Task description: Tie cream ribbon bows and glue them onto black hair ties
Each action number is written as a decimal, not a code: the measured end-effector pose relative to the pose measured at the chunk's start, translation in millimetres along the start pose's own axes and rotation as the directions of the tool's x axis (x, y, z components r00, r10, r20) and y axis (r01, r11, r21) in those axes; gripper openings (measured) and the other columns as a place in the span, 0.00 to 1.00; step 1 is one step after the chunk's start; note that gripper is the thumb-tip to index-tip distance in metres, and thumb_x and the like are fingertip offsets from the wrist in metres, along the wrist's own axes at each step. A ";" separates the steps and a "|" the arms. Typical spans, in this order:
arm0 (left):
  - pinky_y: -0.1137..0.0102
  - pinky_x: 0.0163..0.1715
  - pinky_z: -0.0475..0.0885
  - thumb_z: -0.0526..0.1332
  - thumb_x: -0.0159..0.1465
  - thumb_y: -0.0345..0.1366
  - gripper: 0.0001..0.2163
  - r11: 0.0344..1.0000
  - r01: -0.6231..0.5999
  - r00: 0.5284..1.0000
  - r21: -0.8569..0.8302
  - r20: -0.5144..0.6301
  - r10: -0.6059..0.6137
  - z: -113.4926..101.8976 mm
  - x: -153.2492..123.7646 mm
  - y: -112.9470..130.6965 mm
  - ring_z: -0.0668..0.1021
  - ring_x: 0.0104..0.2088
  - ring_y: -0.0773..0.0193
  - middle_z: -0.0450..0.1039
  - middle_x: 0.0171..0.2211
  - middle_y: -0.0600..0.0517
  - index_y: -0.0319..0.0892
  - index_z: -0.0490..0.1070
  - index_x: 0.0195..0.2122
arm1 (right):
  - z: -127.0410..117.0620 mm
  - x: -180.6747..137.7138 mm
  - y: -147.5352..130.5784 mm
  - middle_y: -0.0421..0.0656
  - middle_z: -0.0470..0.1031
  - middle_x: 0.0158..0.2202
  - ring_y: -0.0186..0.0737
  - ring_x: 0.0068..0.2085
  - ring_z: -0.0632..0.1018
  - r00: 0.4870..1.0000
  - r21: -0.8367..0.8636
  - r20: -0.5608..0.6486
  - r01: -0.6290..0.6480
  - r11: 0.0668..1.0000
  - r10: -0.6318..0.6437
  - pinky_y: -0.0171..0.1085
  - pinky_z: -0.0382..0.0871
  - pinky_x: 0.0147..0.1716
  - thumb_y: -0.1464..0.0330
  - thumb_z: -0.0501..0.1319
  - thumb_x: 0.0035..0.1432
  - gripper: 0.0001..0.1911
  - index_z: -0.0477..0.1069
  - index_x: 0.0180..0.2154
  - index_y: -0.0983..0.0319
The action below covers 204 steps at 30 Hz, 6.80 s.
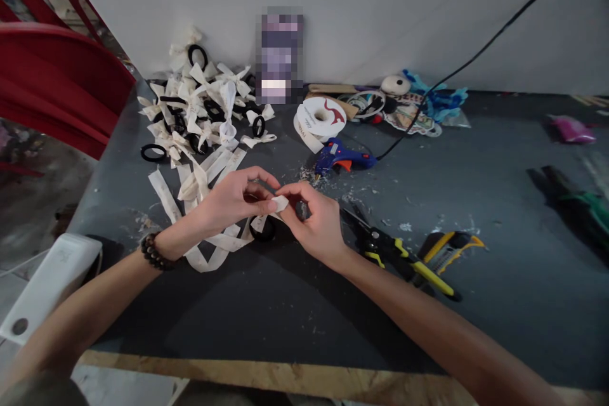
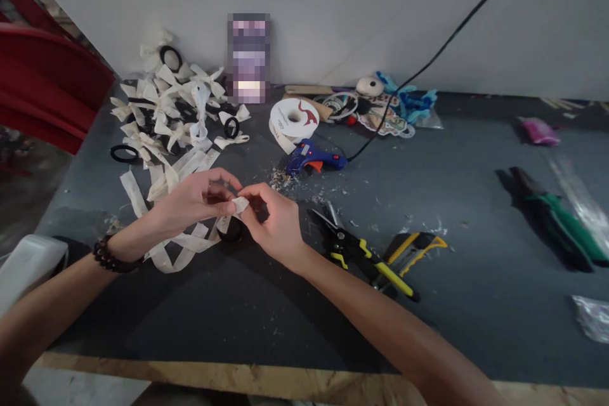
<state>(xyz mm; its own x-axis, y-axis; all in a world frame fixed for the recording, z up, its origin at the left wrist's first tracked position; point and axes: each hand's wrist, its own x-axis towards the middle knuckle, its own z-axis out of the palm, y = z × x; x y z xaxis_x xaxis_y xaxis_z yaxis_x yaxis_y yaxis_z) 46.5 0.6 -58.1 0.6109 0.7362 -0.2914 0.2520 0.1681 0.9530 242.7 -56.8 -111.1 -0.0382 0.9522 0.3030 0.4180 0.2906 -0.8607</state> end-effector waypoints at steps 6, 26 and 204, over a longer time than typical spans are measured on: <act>0.70 0.30 0.73 0.76 0.58 0.47 0.24 1.000 0.021 0.996 0.003 -0.082 -0.020 0.1 -0.7 2.5 0.80 0.31 0.64 0.80 0.32 0.50 0.41 0.72 0.47 | -2.1 -0.4 -0.2 0.38 0.83 0.34 0.36 0.31 0.79 0.999 0.045 0.007 0.037 0.998 -0.038 0.36 0.74 0.34 0.65 0.65 0.66 0.04 0.79 0.40 0.55; 0.67 0.38 0.80 0.75 0.61 0.38 0.19 0.929 -0.129 0.972 0.346 -0.143 0.188 6.0 -7.1 9.3 0.86 0.34 0.59 0.83 0.31 0.54 0.45 0.73 0.51 | -0.1 -1.2 3.5 0.39 0.82 0.31 0.37 0.30 0.80 0.999 0.001 -0.047 -0.012 1.000 0.012 0.35 0.74 0.31 0.63 0.68 0.63 0.05 0.75 0.37 0.56; 0.70 0.27 0.65 0.67 0.61 0.30 0.20 0.797 -0.014 0.896 0.604 -0.345 0.277 22.7 -11.6 7.5 0.84 0.29 0.58 0.74 0.24 0.58 0.47 0.51 0.34 | 10.0 -0.3 15.3 0.39 0.82 0.38 0.37 0.31 0.79 0.998 0.275 -0.019 -0.055 0.960 0.063 0.37 0.67 0.28 0.69 0.66 0.63 0.17 0.58 0.44 0.54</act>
<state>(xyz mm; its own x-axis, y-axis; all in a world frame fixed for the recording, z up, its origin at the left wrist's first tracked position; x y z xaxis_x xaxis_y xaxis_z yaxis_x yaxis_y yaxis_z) 58.4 -21.5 -49.5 0.3582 0.9331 0.0318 0.6458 -0.2723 0.7133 240.0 -51.7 -128.5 0.0054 0.9667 0.2560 0.1540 0.2521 -0.9554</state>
